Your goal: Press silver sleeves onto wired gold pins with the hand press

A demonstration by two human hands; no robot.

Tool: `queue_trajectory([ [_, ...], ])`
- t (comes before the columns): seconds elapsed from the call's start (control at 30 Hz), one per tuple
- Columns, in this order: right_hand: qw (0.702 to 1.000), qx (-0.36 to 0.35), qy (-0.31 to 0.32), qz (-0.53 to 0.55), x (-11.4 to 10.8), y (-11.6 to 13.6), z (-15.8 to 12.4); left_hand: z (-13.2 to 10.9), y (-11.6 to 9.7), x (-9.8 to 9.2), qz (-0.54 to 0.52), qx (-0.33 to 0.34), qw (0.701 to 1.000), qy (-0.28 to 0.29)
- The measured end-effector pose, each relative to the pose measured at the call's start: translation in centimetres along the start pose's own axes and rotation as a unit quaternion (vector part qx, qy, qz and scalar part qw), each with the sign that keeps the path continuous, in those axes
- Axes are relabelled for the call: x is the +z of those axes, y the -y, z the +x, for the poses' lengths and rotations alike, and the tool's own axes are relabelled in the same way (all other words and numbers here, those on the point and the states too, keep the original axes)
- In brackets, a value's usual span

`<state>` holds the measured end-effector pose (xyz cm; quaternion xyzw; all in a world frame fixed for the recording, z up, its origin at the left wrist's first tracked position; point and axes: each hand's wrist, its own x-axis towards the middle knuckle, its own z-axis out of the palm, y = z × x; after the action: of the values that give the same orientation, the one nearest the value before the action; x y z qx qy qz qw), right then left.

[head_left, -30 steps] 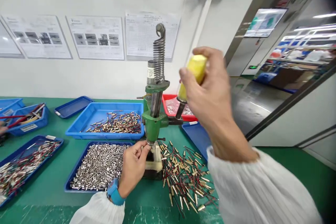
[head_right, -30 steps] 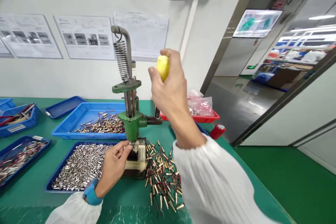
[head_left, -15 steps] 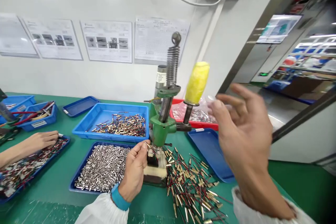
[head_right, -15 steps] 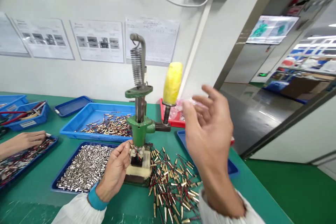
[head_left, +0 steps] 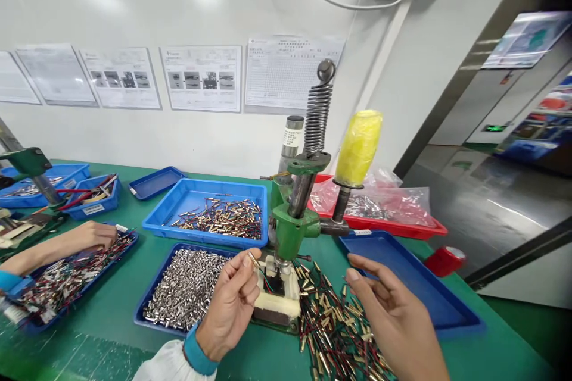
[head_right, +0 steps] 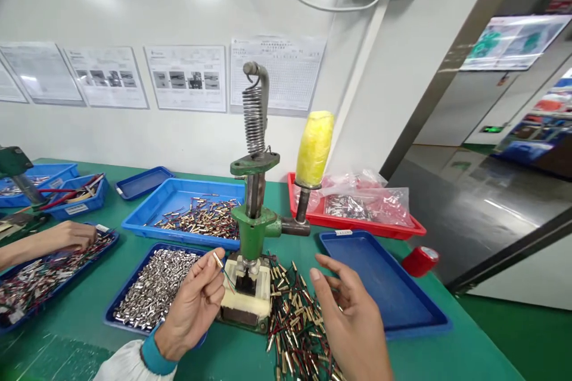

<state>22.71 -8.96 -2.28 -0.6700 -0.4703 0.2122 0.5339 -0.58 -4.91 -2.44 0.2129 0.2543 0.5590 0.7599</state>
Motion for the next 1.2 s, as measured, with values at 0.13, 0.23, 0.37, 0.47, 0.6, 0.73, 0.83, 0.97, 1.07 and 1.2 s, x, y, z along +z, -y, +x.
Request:
queue_trajectory([
  [0.13, 0.992, -0.055, 0.051, -0.099, 0.1, -1.2, 0.7, 1.7, -1.6, 0.3, 0.052, 0.048, 0.997, -0.040],
  [0.23, 0.964, -0.085, 0.091, -0.236, 0.7, -2.1, 1.8, 4.1, -4.2, 0.3, 0.090, 0.127, 0.980, -0.120],
  [0.37, 0.938, -0.074, 0.100, -0.323, 2.6, -3.0, 3.3, 5.7, -6.6, -0.8, 0.106, 0.110, 0.972, -0.180],
  [0.47, 0.928, -0.056, 0.093, -0.356, 4.2, -3.4, 4.0, 4.7, -6.3, -2.1, 0.117, 0.060, 0.977, -0.167],
  [0.6, 0.932, -0.040, 0.083, -0.351, 5.1, -3.7, 4.2, 2.6, -4.7, -3.6, 0.145, 0.004, 0.975, -0.167],
  [0.73, 0.959, -0.044, 0.082, -0.269, 4.4, -3.7, 4.1, 1.6, -3.7, -3.9, 0.173, -0.030, 0.975, -0.135],
  [0.83, 0.978, -0.061, 0.072, -0.188, 3.7, -3.0, 3.4, 1.1, -3.4, -3.7, 0.211, -0.046, 0.973, -0.079],
  [0.97, 0.993, -0.067, 0.071, -0.066, 3.3, -0.5, 1.1, 0.3, -2.7, -2.9, 0.218, -0.040, 0.974, -0.043],
  [1.07, 0.994, -0.061, 0.089, 0.030, 3.9, 1.8, -1.2, -0.3, -1.8, -2.1, 0.182, -0.031, 0.982, -0.030],
  [1.2, 0.987, -0.071, 0.113, 0.088, 5.3, 4.0, -3.7, -1.1, -0.7, -1.2, 0.173, -0.032, 0.984, 0.013],
])
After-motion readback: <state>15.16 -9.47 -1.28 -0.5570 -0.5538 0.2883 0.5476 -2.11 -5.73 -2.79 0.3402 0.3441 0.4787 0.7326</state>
